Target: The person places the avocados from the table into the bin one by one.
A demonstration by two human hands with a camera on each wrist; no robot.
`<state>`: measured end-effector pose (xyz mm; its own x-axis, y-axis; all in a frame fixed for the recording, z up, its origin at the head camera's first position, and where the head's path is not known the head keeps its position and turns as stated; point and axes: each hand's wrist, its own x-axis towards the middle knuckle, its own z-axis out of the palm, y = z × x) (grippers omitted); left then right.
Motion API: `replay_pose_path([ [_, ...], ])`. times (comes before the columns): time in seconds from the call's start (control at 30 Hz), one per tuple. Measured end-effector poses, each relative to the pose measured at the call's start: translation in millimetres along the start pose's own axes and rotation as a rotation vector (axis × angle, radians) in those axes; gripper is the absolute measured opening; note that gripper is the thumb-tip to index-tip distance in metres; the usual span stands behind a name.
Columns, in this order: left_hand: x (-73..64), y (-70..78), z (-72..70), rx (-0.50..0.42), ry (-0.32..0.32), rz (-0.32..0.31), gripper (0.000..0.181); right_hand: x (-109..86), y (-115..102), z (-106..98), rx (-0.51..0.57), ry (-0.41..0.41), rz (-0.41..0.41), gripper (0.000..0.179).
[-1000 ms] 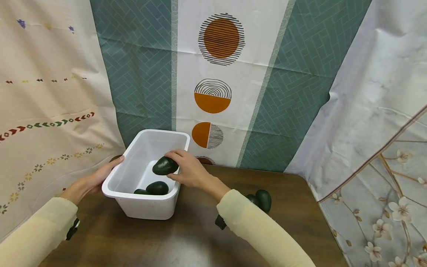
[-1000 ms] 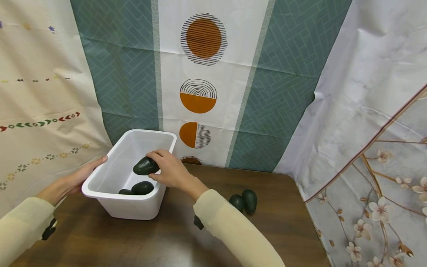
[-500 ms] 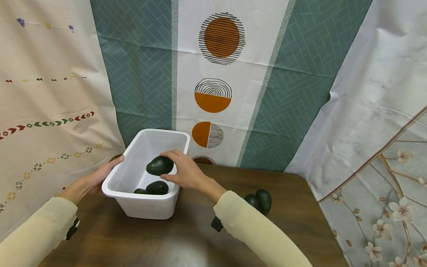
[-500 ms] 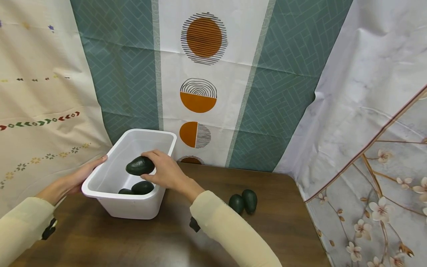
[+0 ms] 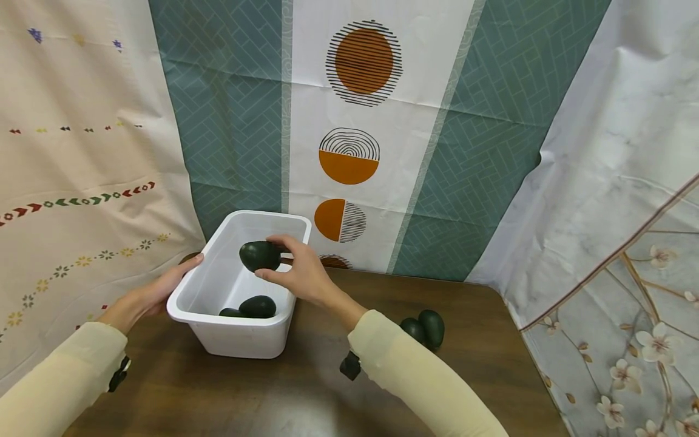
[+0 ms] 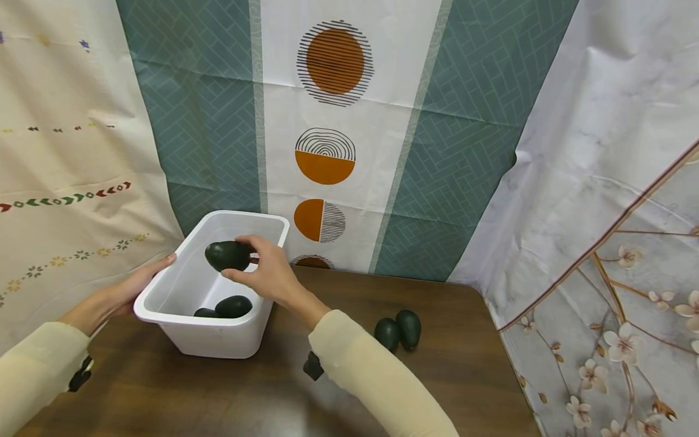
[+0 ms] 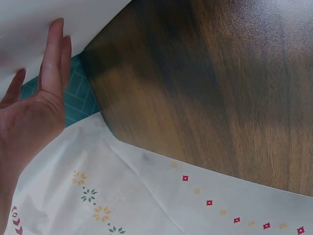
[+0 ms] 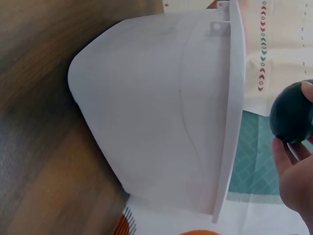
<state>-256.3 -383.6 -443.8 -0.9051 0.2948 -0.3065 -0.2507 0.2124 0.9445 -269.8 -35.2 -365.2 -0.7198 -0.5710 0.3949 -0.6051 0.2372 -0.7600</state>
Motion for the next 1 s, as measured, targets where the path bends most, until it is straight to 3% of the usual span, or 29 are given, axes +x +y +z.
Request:
replay_pose_path([
  [0.27, -0.6, 0.1, 0.3, 0.0, 0.005, 0.001, 0.08, 2.0, 0.7, -3.8, 0.175, 0.065, 0.102, 0.058],
  [0.4, -0.4, 0.3, 0.1, 0.002, 0.013, -0.002, 0.081, 2.3, 1.7, -6.6, 0.209, 0.095, 0.139, 0.055],
  [0.73, -0.5, -0.5, -0.6, 0.002, 0.012, 0.006, 0.082, 2.2, 7.4, -9.4, 0.394, 0.129, 0.244, 0.044],
  [1.0, -0.1, 0.0, -0.3, -0.001, 0.021, 0.0, 0.084, 2.0, 14.7, -11.5, 0.546, 0.139, 0.276, 0.043],
])
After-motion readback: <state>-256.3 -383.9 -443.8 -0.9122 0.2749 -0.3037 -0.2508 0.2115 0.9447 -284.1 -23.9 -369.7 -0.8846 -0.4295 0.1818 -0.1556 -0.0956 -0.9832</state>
